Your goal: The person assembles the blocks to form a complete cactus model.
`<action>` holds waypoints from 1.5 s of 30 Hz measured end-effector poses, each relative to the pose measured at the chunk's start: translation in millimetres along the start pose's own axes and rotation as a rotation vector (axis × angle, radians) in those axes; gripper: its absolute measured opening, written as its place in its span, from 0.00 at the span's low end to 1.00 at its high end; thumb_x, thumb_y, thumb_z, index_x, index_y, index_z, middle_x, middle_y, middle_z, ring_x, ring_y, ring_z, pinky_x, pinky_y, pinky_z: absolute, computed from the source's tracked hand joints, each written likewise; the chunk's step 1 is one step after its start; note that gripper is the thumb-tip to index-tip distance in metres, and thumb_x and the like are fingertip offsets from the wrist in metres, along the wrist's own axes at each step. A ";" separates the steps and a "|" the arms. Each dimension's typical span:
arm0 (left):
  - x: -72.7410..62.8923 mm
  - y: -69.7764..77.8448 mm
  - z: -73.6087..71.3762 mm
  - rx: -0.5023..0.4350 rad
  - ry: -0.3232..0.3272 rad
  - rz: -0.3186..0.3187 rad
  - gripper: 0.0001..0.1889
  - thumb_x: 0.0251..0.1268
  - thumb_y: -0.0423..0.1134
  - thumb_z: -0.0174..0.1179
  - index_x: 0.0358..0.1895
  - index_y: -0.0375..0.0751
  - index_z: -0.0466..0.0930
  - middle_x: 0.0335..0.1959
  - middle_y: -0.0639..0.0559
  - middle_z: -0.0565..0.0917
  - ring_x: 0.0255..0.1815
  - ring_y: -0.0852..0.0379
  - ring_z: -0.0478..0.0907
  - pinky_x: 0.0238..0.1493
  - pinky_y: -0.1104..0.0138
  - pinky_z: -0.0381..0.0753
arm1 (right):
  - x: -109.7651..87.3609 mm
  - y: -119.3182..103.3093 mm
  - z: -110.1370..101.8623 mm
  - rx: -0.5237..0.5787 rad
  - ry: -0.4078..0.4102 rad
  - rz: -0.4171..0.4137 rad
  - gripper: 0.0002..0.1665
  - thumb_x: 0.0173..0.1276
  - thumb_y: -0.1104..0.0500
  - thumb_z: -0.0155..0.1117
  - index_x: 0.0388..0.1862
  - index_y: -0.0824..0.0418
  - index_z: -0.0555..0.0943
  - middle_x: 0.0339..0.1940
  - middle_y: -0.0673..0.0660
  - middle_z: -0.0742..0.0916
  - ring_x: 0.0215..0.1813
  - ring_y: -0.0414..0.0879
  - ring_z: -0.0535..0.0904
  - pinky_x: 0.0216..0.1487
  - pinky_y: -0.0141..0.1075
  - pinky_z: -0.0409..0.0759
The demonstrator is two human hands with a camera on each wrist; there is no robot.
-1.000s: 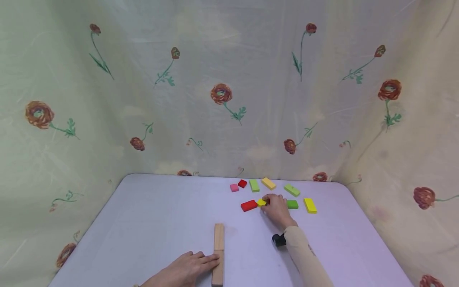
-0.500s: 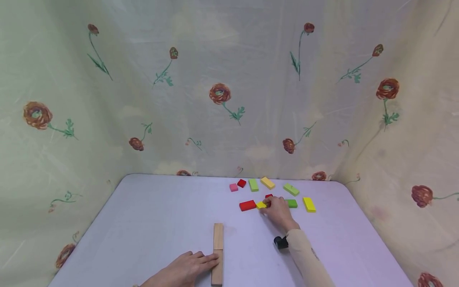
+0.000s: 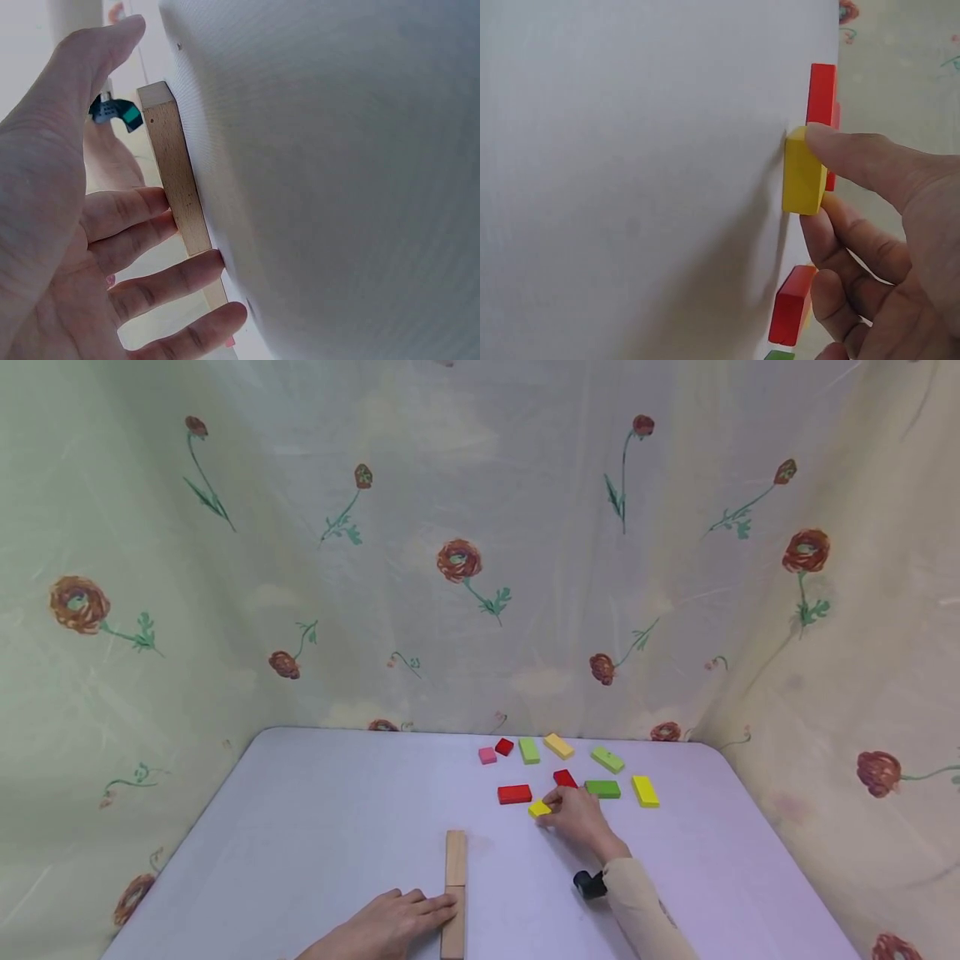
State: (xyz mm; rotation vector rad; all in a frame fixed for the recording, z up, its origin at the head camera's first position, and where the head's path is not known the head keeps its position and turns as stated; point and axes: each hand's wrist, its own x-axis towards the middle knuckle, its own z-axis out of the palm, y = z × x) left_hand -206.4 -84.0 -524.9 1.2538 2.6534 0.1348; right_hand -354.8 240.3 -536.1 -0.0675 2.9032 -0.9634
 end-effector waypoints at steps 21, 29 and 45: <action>-2.0 -1.8 0.5 0.034 0.014 -0.001 0.42 0.52 0.71 0.60 0.70 0.56 0.67 0.68 0.63 0.71 0.48 0.67 0.74 0.39 0.69 0.75 | -7.2 -34.6 35.8 0.047 -0.080 -0.206 0.17 0.56 0.57 0.75 0.46 0.52 0.86 0.37 0.46 0.83 0.42 0.42 0.73 0.43 0.34 0.76; -4.6 -1.8 1.1 0.061 0.053 0.032 0.42 0.53 0.71 0.58 0.70 0.55 0.67 0.68 0.61 0.71 0.47 0.67 0.74 0.36 0.71 0.73 | -3.1 -53.4 46.1 0.079 -0.084 -0.253 0.18 0.58 0.58 0.73 0.49 0.54 0.85 0.41 0.48 0.84 0.43 0.43 0.74 0.45 0.35 0.77; -1.0 -3.3 3.0 0.012 0.000 0.008 0.42 0.53 0.72 0.57 0.71 0.56 0.65 0.69 0.63 0.70 0.49 0.67 0.74 0.39 0.68 0.76 | 7.0 -75.2 67.1 0.133 -0.102 -0.219 0.16 0.59 0.56 0.72 0.47 0.54 0.83 0.43 0.50 0.82 0.44 0.44 0.73 0.48 0.37 0.76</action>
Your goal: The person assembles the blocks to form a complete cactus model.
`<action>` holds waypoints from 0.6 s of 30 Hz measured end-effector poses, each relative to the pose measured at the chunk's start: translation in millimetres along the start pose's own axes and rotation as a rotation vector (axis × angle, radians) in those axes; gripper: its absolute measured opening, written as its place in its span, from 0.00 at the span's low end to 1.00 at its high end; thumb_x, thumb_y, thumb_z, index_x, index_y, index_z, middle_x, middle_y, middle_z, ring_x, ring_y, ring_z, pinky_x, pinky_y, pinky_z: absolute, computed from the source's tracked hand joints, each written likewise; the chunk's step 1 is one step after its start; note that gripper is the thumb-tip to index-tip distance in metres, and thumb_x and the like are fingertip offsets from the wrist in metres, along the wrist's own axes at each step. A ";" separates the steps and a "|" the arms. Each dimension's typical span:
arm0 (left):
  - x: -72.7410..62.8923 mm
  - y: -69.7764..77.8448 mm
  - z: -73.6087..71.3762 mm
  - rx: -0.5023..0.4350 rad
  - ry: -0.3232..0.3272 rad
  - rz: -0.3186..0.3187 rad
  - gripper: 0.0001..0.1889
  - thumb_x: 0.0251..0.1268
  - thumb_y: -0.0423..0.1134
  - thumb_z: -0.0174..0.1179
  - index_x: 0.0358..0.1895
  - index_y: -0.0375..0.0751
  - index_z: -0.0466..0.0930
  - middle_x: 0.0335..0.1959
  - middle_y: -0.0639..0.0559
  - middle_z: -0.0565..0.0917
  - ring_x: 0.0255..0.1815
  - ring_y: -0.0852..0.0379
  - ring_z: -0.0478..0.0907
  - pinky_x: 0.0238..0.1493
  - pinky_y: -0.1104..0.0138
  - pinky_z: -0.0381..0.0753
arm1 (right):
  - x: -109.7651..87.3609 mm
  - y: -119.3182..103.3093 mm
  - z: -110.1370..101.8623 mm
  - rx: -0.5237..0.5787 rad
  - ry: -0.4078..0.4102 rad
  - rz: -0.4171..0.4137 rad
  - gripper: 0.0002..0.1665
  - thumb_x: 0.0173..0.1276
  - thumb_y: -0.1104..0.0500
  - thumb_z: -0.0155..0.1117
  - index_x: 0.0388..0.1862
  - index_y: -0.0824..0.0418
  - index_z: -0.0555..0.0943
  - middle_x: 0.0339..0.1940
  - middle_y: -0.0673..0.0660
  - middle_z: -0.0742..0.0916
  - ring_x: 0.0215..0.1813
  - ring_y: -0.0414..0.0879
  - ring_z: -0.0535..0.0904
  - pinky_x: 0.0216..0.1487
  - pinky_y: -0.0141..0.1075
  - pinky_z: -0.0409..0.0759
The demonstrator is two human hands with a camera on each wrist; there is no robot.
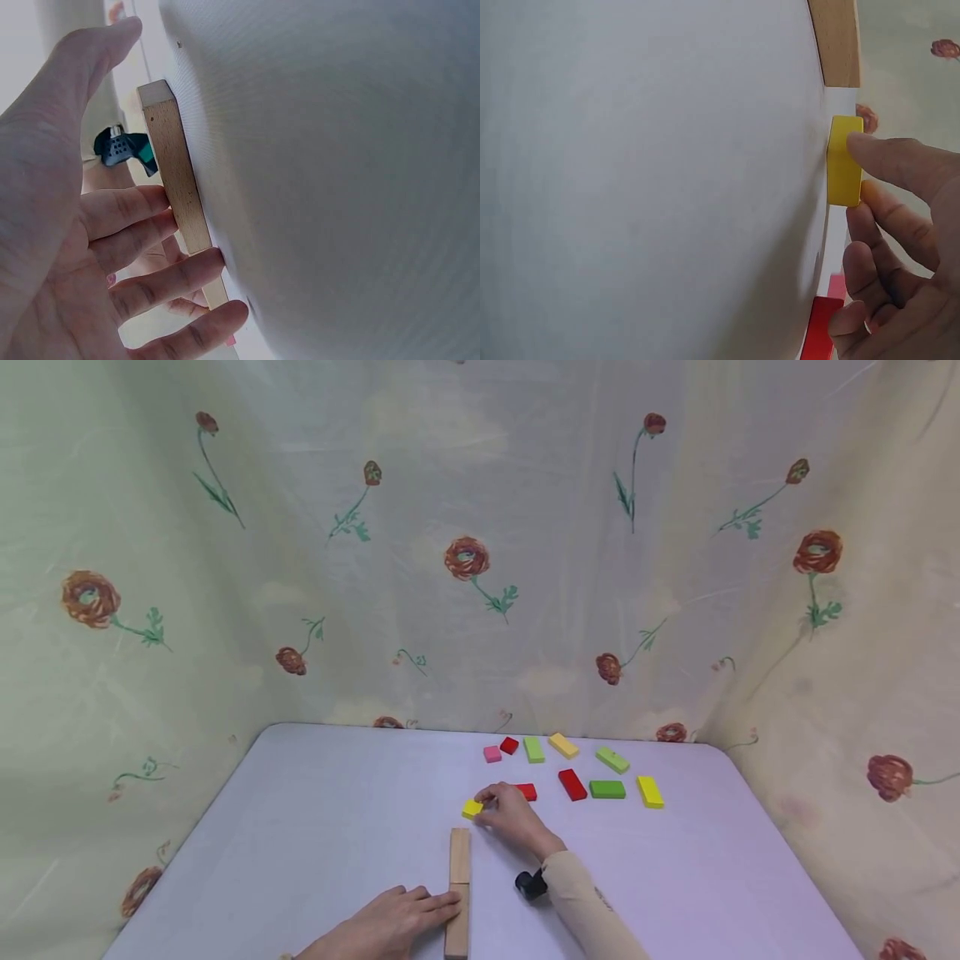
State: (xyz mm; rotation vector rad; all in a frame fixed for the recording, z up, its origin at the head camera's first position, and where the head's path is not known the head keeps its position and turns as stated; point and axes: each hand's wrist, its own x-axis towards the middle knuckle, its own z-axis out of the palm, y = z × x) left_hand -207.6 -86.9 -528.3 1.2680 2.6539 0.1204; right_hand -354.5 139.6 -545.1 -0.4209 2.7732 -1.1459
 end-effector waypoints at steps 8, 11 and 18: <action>-0.4 -0.7 0.2 0.026 0.005 0.010 0.42 0.54 0.71 0.58 0.71 0.56 0.66 0.69 0.63 0.70 0.48 0.67 0.74 0.38 0.69 0.75 | -1.4 -11.1 4.3 -0.038 -0.031 -0.090 0.16 0.61 0.56 0.70 0.48 0.56 0.84 0.43 0.50 0.83 0.43 0.44 0.74 0.45 0.35 0.78; -0.7 -0.6 -0.5 0.034 0.013 0.019 0.41 0.55 0.70 0.58 0.71 0.55 0.66 0.69 0.62 0.70 0.49 0.67 0.74 0.37 0.70 0.75 | -1.0 -13.0 5.2 -0.049 -0.036 -0.110 0.15 0.62 0.56 0.70 0.48 0.56 0.85 0.43 0.50 0.83 0.44 0.44 0.74 0.46 0.36 0.77; -0.6 -0.3 -1.7 0.025 -0.001 0.014 0.41 0.55 0.70 0.57 0.71 0.55 0.65 0.69 0.63 0.70 0.49 0.67 0.75 0.39 0.69 0.76 | 0.7 -11.8 6.7 -0.047 -0.060 -0.109 0.14 0.63 0.57 0.68 0.48 0.54 0.85 0.44 0.49 0.83 0.46 0.44 0.74 0.50 0.39 0.76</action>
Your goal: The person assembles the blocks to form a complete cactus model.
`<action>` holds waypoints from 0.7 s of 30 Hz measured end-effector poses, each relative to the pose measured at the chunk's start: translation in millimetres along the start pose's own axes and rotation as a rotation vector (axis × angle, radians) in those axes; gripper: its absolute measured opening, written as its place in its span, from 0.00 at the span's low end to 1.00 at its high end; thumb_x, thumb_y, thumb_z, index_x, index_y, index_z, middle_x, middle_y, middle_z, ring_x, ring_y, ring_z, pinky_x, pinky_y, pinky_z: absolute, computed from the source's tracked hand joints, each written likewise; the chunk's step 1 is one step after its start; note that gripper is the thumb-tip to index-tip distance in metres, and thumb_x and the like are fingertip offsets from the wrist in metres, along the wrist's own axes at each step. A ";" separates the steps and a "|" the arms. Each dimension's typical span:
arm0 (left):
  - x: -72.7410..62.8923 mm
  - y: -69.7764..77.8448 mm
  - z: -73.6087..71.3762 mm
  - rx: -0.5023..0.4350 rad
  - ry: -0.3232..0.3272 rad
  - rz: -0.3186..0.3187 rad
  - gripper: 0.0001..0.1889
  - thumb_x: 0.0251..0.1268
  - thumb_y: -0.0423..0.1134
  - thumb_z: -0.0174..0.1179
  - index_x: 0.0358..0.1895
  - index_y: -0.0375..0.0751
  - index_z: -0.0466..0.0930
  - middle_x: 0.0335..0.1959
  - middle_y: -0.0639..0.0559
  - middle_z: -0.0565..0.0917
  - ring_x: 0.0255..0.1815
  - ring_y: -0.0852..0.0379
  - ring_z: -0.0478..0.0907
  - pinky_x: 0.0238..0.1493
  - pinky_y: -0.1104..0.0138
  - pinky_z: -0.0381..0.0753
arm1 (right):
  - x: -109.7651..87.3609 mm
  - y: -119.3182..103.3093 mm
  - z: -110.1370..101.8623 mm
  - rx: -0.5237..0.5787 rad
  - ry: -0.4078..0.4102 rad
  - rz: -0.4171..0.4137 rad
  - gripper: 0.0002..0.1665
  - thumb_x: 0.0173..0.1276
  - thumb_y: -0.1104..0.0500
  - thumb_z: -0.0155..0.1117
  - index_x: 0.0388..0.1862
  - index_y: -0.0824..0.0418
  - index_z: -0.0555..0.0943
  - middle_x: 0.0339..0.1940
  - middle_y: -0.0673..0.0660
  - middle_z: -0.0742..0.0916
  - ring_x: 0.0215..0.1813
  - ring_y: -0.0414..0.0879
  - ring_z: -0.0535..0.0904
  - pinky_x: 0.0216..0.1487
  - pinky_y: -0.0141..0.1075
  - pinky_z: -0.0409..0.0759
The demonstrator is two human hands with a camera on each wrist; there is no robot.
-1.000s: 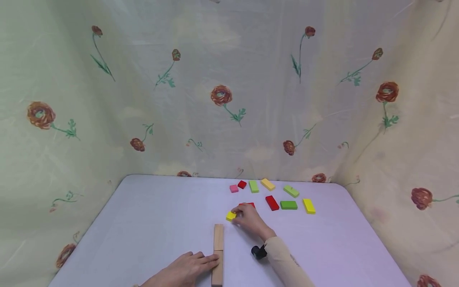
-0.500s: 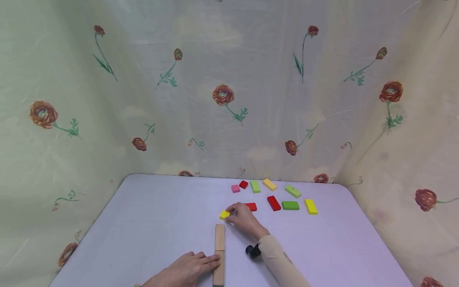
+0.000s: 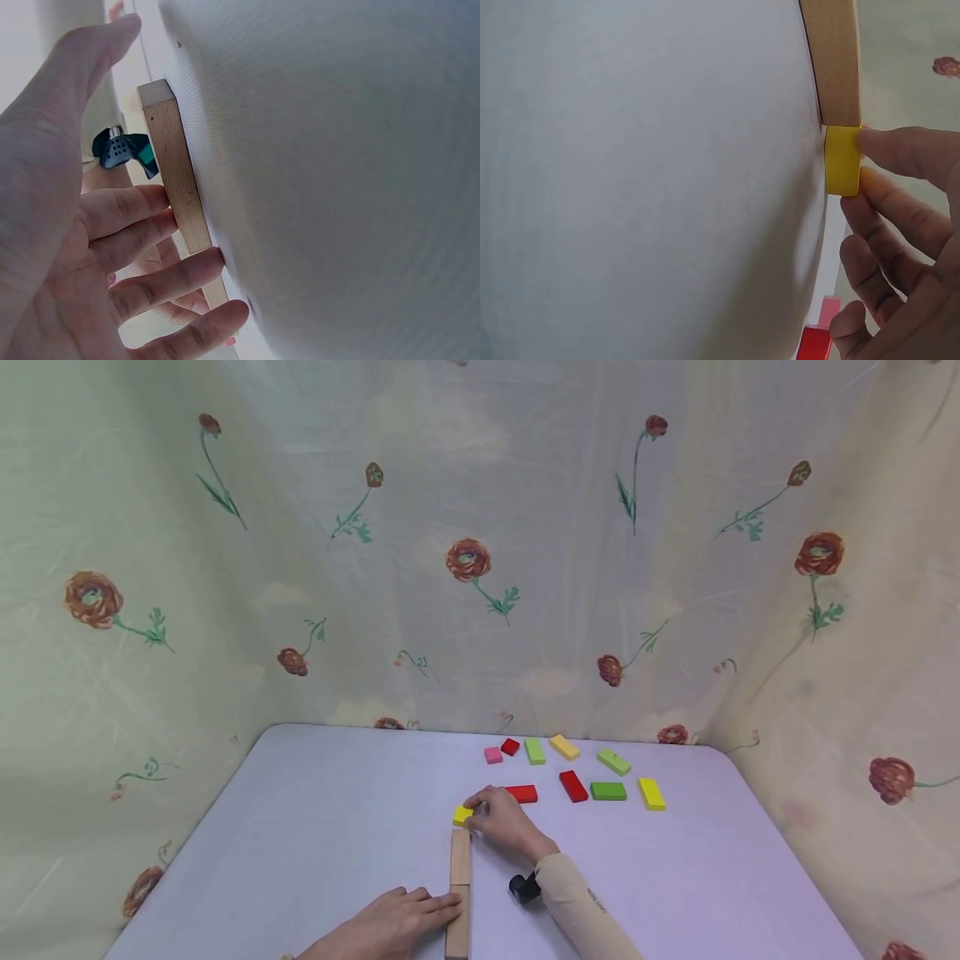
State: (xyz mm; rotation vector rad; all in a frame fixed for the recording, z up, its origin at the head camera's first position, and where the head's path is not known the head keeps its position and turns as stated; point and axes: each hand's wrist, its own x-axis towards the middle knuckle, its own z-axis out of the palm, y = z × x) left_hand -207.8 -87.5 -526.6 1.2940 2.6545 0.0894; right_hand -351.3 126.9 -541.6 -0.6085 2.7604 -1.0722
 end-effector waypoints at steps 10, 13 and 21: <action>1.0 0.3 -0.2 -0.038 -0.028 -0.033 0.42 0.53 0.71 0.58 0.71 0.58 0.65 0.69 0.65 0.69 0.49 0.67 0.74 0.41 0.67 0.76 | -3.8 -0.4 2.9 0.032 -0.036 -0.014 0.14 0.65 0.58 0.66 0.50 0.53 0.83 0.46 0.49 0.82 0.49 0.45 0.73 0.52 0.40 0.77; 1.4 0.5 -0.4 -0.042 -0.029 -0.038 0.42 0.53 0.71 0.59 0.71 0.58 0.65 0.69 0.65 0.69 0.49 0.67 0.74 0.41 0.67 0.76 | -3.9 -1.1 3.3 0.031 -0.045 -0.011 0.14 0.65 0.57 0.65 0.50 0.53 0.83 0.46 0.48 0.82 0.50 0.45 0.73 0.52 0.40 0.77; 2.0 1.6 -1.2 -0.054 -0.048 -0.049 0.42 0.52 0.71 0.60 0.71 0.58 0.65 0.68 0.65 0.70 0.47 0.67 0.73 0.42 0.67 0.77 | -4.8 -0.6 1.9 0.022 -0.066 -0.007 0.14 0.65 0.58 0.65 0.50 0.52 0.82 0.47 0.49 0.82 0.51 0.45 0.73 0.53 0.42 0.77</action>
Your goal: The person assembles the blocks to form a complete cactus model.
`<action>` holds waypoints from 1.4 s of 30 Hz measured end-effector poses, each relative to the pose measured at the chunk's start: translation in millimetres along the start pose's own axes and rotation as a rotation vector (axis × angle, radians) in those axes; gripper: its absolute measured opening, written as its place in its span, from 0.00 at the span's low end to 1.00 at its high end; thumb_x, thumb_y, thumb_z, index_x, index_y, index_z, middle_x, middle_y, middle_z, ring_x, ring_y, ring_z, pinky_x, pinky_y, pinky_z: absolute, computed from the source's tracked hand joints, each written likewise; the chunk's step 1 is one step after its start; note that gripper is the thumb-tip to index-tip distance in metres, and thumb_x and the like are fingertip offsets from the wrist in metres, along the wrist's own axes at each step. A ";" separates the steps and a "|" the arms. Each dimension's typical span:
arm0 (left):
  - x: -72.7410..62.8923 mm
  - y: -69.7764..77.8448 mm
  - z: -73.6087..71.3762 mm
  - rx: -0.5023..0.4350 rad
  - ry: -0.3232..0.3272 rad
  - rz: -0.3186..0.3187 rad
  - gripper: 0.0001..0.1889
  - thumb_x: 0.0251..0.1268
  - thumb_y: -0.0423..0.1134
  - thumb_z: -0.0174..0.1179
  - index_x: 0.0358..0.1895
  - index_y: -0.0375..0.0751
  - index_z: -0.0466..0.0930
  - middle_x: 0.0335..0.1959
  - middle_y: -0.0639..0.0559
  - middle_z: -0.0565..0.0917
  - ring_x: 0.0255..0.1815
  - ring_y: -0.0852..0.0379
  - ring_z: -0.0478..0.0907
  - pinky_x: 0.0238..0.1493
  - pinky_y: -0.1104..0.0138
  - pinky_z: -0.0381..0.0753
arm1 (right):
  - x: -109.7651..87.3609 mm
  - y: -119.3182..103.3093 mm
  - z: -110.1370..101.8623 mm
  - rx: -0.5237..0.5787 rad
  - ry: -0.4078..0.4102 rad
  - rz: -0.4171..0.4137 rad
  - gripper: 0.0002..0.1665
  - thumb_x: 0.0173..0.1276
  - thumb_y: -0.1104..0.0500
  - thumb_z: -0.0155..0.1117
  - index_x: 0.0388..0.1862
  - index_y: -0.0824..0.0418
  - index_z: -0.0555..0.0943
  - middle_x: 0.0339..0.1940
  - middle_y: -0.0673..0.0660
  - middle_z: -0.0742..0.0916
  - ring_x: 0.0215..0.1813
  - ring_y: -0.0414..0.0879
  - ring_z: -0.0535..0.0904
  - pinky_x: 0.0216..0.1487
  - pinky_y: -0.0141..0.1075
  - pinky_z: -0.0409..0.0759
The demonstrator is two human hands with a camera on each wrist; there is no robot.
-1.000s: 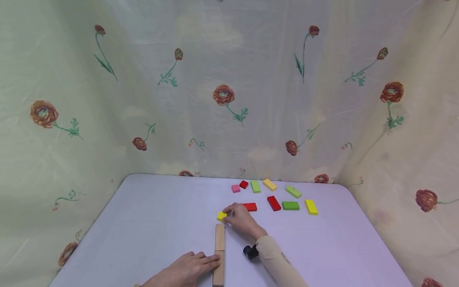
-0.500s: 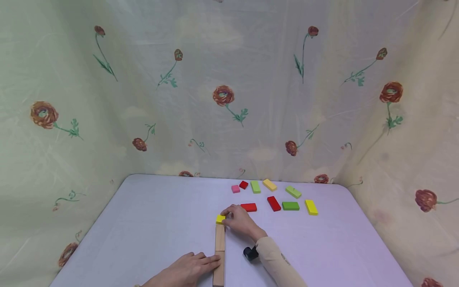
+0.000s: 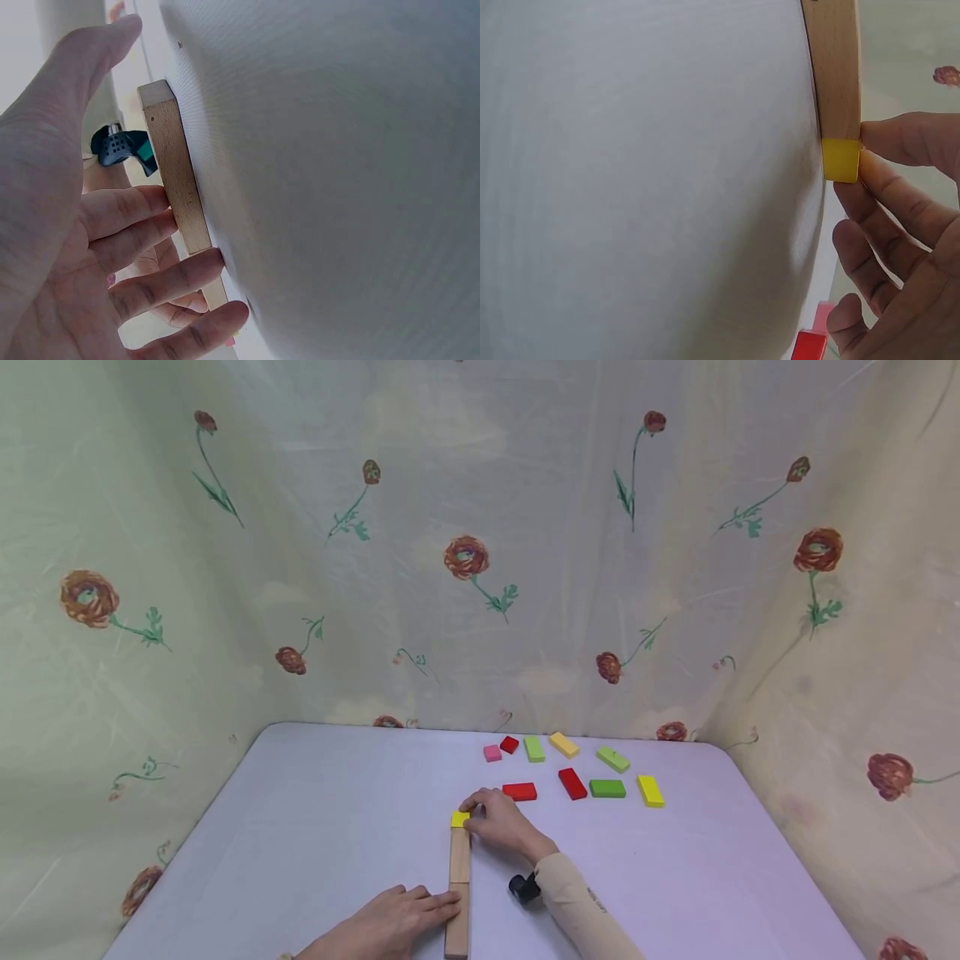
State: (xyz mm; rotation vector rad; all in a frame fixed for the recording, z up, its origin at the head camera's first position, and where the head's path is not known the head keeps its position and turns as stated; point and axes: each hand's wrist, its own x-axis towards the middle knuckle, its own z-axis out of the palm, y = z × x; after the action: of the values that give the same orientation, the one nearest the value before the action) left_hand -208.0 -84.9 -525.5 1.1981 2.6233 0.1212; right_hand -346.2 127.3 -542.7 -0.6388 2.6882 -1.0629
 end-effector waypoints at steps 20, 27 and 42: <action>0.6 0.4 -1.0 -0.010 0.003 0.002 0.42 0.53 0.71 0.59 0.71 0.59 0.65 0.68 0.65 0.70 0.47 0.67 0.73 0.40 0.68 0.76 | -1.5 1.8 -0.2 0.030 -0.008 -0.015 0.14 0.65 0.59 0.65 0.50 0.53 0.81 0.48 0.49 0.82 0.51 0.46 0.73 0.53 0.42 0.77; 0.5 1.4 0.2 0.012 0.007 0.005 0.42 0.53 0.71 0.59 0.71 0.58 0.65 0.68 0.65 0.70 0.48 0.67 0.74 0.41 0.68 0.76 | -6.1 2.3 -2.1 0.027 0.005 -0.003 0.16 0.65 0.55 0.65 0.52 0.52 0.80 0.49 0.49 0.82 0.50 0.44 0.73 0.50 0.39 0.78; -3.0 -1.3 3.9 0.085 0.092 0.058 0.42 0.54 0.71 0.57 0.70 0.55 0.67 0.68 0.62 0.71 0.48 0.67 0.74 0.36 0.71 0.73 | -24.2 22.7 -30.7 0.099 0.195 0.052 0.15 0.64 0.58 0.68 0.50 0.51 0.80 0.48 0.48 0.84 0.50 0.45 0.75 0.53 0.40 0.76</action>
State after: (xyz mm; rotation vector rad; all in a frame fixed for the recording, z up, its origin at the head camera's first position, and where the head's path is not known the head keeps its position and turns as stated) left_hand -206.0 -88.1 -528.9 1.3276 2.6979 0.0775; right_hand -341.8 171.7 -535.8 -0.4673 2.7740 -1.2972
